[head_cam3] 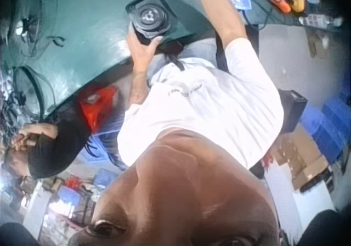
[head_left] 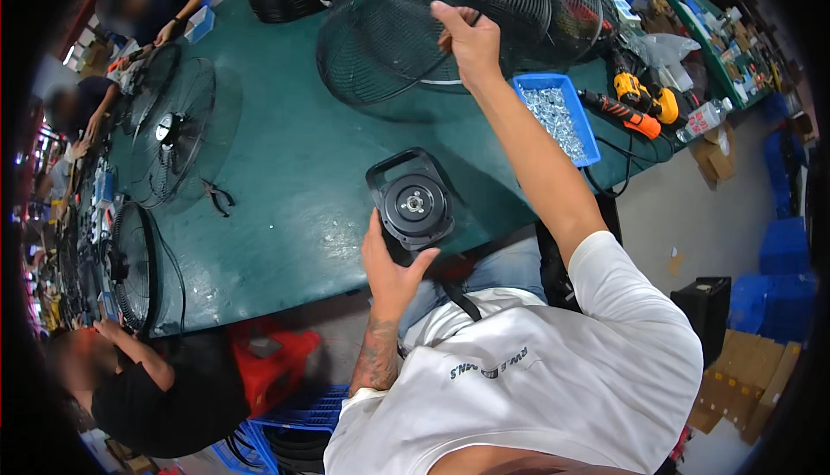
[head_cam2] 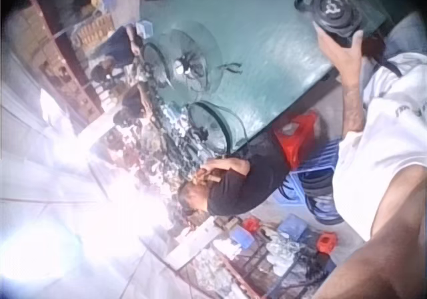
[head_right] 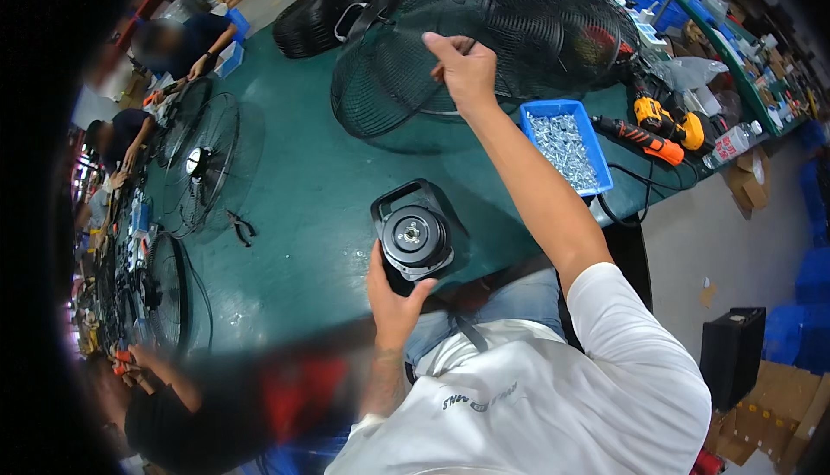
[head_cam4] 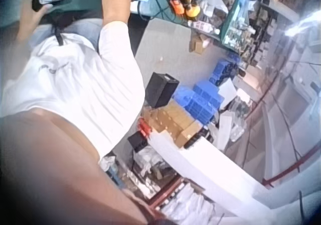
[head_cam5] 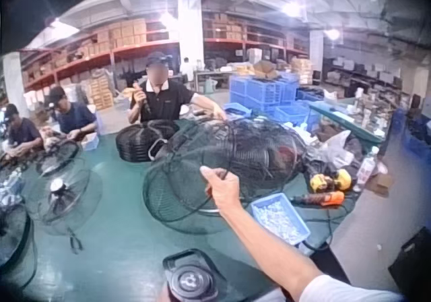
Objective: The worker is assembling an industrial fan by attaching the motor and grill components using an electric screwdriver and screws.
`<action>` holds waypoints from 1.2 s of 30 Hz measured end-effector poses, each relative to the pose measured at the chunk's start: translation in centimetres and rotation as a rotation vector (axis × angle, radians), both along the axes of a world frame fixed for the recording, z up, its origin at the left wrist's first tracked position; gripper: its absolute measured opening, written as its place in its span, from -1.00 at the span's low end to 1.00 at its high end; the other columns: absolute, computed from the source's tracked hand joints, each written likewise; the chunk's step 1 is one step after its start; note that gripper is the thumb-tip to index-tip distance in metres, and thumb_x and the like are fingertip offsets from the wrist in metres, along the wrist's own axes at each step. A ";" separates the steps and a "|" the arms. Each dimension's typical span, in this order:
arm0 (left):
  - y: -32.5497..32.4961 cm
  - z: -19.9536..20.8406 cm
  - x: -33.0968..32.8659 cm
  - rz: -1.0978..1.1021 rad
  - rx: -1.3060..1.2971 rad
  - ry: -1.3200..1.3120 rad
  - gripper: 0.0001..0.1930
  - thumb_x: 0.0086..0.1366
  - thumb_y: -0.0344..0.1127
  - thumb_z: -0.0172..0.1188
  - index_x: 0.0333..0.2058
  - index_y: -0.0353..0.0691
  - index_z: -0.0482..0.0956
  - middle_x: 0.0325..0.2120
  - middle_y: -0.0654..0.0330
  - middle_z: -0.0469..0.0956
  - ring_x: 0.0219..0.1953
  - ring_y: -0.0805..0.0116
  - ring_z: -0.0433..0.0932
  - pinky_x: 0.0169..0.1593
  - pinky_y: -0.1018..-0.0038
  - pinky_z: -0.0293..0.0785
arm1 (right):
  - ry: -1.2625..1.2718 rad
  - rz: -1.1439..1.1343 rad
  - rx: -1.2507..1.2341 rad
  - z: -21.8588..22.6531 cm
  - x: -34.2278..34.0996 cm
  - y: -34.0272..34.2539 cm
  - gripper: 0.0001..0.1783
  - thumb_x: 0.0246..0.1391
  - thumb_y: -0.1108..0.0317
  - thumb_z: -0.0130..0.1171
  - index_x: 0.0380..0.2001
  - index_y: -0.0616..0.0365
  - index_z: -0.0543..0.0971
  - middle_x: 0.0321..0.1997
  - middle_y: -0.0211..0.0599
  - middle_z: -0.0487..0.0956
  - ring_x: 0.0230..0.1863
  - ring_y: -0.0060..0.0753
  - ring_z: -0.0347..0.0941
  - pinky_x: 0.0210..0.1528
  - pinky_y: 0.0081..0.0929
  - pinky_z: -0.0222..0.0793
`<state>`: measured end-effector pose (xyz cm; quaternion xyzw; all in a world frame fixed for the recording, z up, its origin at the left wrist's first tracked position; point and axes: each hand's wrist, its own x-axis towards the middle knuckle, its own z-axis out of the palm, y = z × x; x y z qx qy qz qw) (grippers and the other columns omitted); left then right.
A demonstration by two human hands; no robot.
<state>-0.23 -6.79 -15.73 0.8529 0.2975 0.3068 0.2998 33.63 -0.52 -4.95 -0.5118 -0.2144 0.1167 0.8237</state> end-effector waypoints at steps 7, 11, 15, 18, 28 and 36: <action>6.1 8.3 -1.3 0.106 -0.197 -0.514 -0.05 0.32 0.15 0.28 0.43 -0.34 0.03 0.31 -0.10 0.29 0.33 0.00 0.32 0.28 0.11 0.32 | -0.860 0.268 -0.089 3.7 -12.2 1.9 -0.78 0.00 0.25 0.47 -0.49 0.11 0.64 -0.61 -0.46 0.58 -0.59 -0.50 0.52 -0.51 -0.51 0.39; 9.0 14.1 -2.3 0.128 -0.298 -0.765 -0.21 0.41 -0.01 0.21 0.37 -0.39 0.09 0.22 -0.18 0.38 0.21 -0.05 0.46 0.21 0.15 0.42 | -1.783 0.245 -0.212 2.3 -18.6 -0.2 -0.81 -0.07 0.23 0.37 -0.52 0.02 0.56 -0.59 -0.48 0.50 -0.52 -0.38 0.46 -0.45 -0.43 0.32; 8.8 14.5 -4.8 0.244 -0.516 -0.889 -0.44 0.35 -0.37 0.04 0.27 -0.45 0.19 0.14 -0.31 0.43 0.15 -0.15 0.54 0.11 0.12 0.56 | -1.822 0.305 -0.310 2.8 -18.8 -3.0 -0.73 -0.09 0.09 0.36 -0.43 0.00 0.57 -0.30 -0.44 0.56 -0.25 -0.34 0.48 -0.19 -0.35 0.37; 8.0 12.9 -8.3 0.229 -0.653 -1.046 -0.36 0.19 -0.44 -0.04 0.28 -0.50 0.16 0.18 -0.42 0.35 0.21 -0.27 0.47 0.11 0.07 0.61 | -1.379 0.227 -0.098 2.9 -15.8 -7.5 -0.38 -0.13 -0.13 0.44 -0.08 0.05 0.63 -0.04 -0.18 0.57 0.07 -0.17 0.45 0.13 -0.14 0.33; 2.1 4.3 -10.3 -0.167 -1.213 -0.905 -0.12 0.08 -0.39 0.22 0.34 -0.49 0.00 0.16 -0.53 0.30 0.15 -0.45 0.47 -0.01 -0.05 0.68 | 0.188 0.580 -0.220 -2.7 -9.8 -21.6 -0.02 0.21 0.06 0.16 0.47 0.33 -0.08 0.12 0.25 0.53 -0.21 -0.03 0.69 -0.31 -0.35 0.64; -1.6 3.0 -10.9 -0.058 -1.296 -0.739 -0.16 0.06 -0.28 0.42 0.22 -0.48 0.16 0.09 -0.50 0.41 0.03 -0.33 0.60 -0.14 0.04 0.74 | 0.288 0.468 -0.331 -4.0 -9.7 -26.0 -0.11 0.11 0.41 -0.01 0.44 0.49 -0.10 -0.11 0.23 0.63 -0.47 -0.08 0.68 -0.46 -0.39 0.63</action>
